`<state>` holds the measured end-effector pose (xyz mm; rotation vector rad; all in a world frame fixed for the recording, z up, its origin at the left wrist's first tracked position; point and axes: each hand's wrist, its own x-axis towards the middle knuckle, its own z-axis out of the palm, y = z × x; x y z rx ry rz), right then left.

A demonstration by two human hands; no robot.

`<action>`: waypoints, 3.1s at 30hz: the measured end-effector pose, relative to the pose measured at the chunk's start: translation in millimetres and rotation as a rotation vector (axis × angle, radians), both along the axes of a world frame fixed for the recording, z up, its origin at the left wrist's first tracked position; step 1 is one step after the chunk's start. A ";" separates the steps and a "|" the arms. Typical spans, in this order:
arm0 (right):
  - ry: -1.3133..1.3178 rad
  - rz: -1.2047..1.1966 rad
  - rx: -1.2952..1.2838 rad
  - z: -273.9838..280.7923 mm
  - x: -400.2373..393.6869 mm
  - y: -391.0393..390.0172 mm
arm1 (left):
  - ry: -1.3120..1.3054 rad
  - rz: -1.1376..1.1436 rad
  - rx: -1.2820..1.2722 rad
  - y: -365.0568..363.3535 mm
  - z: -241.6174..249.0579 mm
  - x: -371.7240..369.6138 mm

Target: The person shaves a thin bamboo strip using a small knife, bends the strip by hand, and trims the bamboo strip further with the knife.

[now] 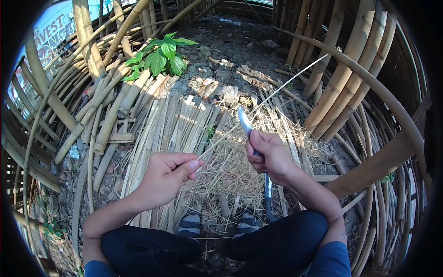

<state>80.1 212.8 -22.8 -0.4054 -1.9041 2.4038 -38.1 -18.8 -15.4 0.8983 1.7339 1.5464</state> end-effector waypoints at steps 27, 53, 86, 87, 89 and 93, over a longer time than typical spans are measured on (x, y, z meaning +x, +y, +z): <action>0.001 0.048 0.102 -1.2 10.6 4.6 | -0.069 -0.048 -0.109 -7.2 -2.0 -5.2; -0.011 0.182 0.269 -8.6 7.0 -10.9 | -0.224 -0.144 -0.055 0.5 -1.5 -0.1; 0.045 0.362 0.376 -0.9 4.5 -31.6 | -0.540 -0.373 -0.048 4.2 -5.6 -5.8; 0.043 0.364 0.375 -1.7 4.7 -30.3 | -0.532 -0.373 -0.055 3.6 -4.9 -5.5; 0.028 0.323 0.378 -3.8 4.7 -28.5 | -0.499 -0.360 -0.069 2.6 -5.5 -5.7; 0.052 0.314 0.399 -1.2 6.2 -26.9 | -0.472 -0.391 -0.049 2.5 -3.3 -6.3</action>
